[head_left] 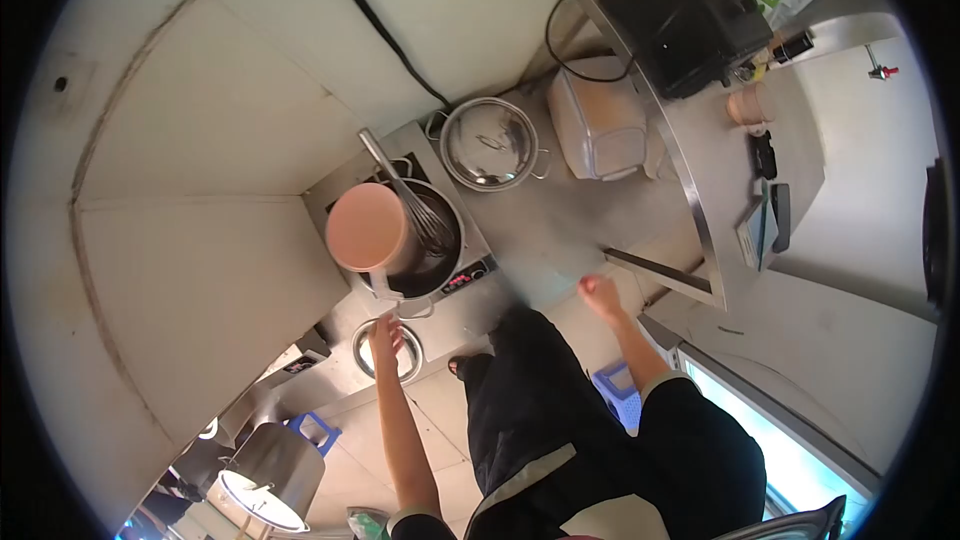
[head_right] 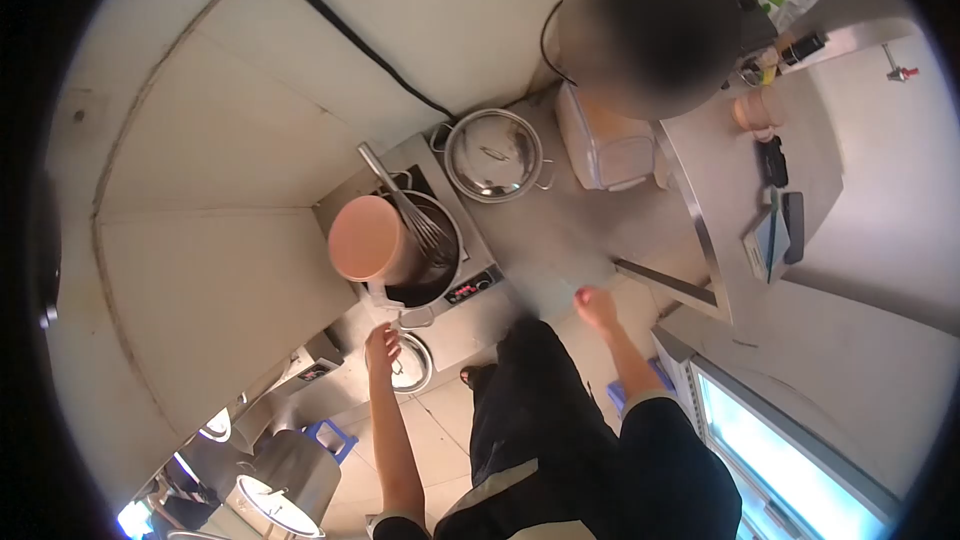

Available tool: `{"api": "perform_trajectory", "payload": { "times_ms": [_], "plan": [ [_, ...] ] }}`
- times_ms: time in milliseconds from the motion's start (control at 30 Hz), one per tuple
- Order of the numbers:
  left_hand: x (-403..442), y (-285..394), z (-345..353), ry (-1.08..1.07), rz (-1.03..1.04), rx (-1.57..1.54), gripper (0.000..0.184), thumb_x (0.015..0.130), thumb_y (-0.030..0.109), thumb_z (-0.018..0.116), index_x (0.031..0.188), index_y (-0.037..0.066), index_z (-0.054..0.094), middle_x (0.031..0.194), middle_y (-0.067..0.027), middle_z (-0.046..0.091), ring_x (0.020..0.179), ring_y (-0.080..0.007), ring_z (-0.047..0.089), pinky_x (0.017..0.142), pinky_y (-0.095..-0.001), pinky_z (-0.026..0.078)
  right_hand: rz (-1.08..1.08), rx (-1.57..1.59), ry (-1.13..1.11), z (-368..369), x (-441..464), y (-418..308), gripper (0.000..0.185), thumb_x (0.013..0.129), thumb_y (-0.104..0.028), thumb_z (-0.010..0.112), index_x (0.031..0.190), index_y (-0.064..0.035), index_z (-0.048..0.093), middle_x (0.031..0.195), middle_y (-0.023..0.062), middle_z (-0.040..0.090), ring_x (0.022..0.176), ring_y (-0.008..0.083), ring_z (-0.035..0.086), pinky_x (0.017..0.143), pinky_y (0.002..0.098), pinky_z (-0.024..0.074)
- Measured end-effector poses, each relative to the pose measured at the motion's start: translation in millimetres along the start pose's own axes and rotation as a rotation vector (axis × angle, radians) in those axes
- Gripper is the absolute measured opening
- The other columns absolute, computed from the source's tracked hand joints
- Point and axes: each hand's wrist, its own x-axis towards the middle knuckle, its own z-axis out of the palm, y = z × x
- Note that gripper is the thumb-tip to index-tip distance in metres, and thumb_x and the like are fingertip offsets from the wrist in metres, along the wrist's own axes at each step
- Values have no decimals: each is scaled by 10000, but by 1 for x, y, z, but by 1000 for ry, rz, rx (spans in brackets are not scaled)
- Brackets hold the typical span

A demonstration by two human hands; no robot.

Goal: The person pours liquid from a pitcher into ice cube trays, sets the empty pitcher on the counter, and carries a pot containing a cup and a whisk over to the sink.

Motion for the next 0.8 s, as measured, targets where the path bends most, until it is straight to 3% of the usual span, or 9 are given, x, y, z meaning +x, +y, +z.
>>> {"api": "perform_trajectory", "payload": {
  "times_ms": [133,200,267,467,533,633,700,767,800],
  "plan": [
    [47,-86,-26,-62,-237,-65,362,766,363,442,1059,151,456,952,2,530,750,-120,503,585,-287,403,195,-184,510,-103,30,10,139,726,-166,516,799,-54,552,586,112,521,537,260,513,521,352,403],
    [59,-94,-12,-87,-251,-43,361,768,354,437,1055,135,429,1017,-7,504,860,-155,485,673,-329,386,5,-208,1019,-164,36,19,193,698,-164,533,863,-63,538,713,118,531,694,284,517,600,377,402],
    [68,-98,9,-54,-277,-128,334,760,355,456,996,120,431,1027,-19,482,931,-188,469,733,-363,366,216,-368,1126,-208,35,42,347,663,-142,536,995,-51,490,882,126,515,817,303,486,691,382,394],
    [105,-117,41,26,-437,-541,277,766,308,441,975,127,424,1029,2,484,1022,-192,420,826,-402,318,753,-666,1128,-273,39,124,363,686,-198,477,1023,-64,481,957,144,510,844,311,496,683,441,418],
    [106,-125,36,13,-405,-526,262,765,297,439,969,133,427,1028,13,484,1014,-184,423,833,-403,310,957,-482,761,-287,35,127,349,717,-243,425,1012,-77,508,981,139,514,885,326,500,730,439,416],
    [101,-121,26,63,-342,-516,225,767,263,430,965,156,434,1032,42,492,987,-155,431,827,-395,306,903,-545,908,-282,37,121,320,737,-217,395,985,-62,524,982,149,517,906,324,499,730,423,416],
    [102,-124,12,52,-257,-747,217,767,249,436,967,164,433,1044,49,498,977,-134,436,816,-383,309,679,-397,1197,-268,37,91,260,741,-166,402,928,-42,533,896,158,540,851,311,520,715,405,415],
    [129,-148,-11,-131,-223,-842,158,765,274,481,862,151,462,960,13,547,924,-131,483,817,-363,331,173,-428,1344,-235,44,76,170,737,-125,430,835,-20,520,772,133,548,718,255,538,644,347,419],
    [118,-139,-6,-180,-191,-901,121,764,254,498,795,140,473,848,7,561,884,-148,505,786,-366,362,145,-149,1138,-213,49,45,128,730,-114,454,800,-20,507,716,104,531,652,215,512,603,319,407]
  ]
}}
